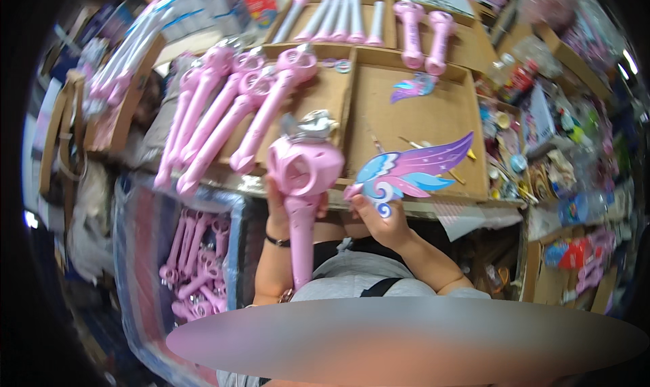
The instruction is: The person assembles pink bubble wands by attaching a silver crown and a colorful wing sticker to each wand. They use a small tool to press the crown into place and smooth the sticker, then place the finished wands into a cardboard tray.
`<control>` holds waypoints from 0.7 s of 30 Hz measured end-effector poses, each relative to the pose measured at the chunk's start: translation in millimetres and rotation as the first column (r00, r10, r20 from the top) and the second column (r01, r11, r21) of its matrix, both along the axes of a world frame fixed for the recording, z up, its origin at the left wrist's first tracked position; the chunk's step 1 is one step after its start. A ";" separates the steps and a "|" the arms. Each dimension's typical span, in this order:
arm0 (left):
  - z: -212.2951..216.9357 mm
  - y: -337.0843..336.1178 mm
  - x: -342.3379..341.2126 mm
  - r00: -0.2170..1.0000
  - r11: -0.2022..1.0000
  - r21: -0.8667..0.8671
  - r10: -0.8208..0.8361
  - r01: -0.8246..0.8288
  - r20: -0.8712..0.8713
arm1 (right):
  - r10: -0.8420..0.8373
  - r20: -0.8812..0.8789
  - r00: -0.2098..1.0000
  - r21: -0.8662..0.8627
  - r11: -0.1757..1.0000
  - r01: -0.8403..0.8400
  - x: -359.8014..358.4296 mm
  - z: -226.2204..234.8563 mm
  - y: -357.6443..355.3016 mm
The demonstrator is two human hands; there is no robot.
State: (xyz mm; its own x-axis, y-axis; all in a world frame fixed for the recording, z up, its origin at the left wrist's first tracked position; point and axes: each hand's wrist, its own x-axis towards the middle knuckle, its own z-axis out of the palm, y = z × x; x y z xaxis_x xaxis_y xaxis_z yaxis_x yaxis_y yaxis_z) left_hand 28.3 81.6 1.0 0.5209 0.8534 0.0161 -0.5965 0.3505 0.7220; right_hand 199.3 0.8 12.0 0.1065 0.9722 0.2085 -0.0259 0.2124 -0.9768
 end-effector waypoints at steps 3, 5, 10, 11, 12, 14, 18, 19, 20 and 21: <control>8.3 -2.4 1.3 0.997 0.989 -0.139 -0.053 0.045 -0.051 | -0.031 0.190 0.981 0.143 0.990 0.004 -9.7 4.5 7.2; 14.0 -4.8 -0.1 0.997 0.991 -0.127 -0.056 0.048 -0.053 | -0.113 0.228 0.967 0.209 0.976 0.065 -15.9 9.0 9.5; 15.4 -16.1 -0.1 0.980 0.991 -0.125 0.026 -0.052 -0.198 | -0.118 0.286 0.951 0.154 0.985 0.076 -20.8 15.4 5.6; 13.6 -17.1 1.1 0.981 0.990 -0.125 0.038 -0.063 -0.192 | -0.109 0.334 0.936 0.112 0.991 0.075 -21.0 14.1 5.7; 11.9 -18.1 2.2 0.980 0.990 -0.131 0.032 -0.059 -0.198 | -0.109 0.243 0.964 0.142 0.987 0.076 -22.1 11.9 5.8; 8.5 -17.8 3.7 0.974 0.994 -0.110 -0.002 -0.023 -0.226 | -0.077 0.107 0.991 0.051 0.996 0.072 -24.9 5.0 8.1; 6.6 -17.4 5.1 0.966 0.989 -0.126 0.045 -0.080 -0.255 | -0.135 0.096 0.986 0.132 0.984 0.122 -32.7 -6.4 21.9; 7.6 -16.9 3.4 0.970 0.987 -0.137 0.049 -0.084 -0.238 | -0.136 0.117 0.984 0.182 0.977 0.114 -32.3 -6.3 25.3; 8.7 -17.5 1.7 0.975 0.984 -0.155 0.048 -0.083 -0.216 | -0.136 0.138 0.981 0.225 0.969 0.103 -32.0 -4.7 26.9; 11.4 -14.8 -4.7 0.982 0.992 -0.126 -0.022 -0.002 -0.187 | -0.072 0.115 0.991 0.171 0.984 0.051 -28.9 -1.5 28.3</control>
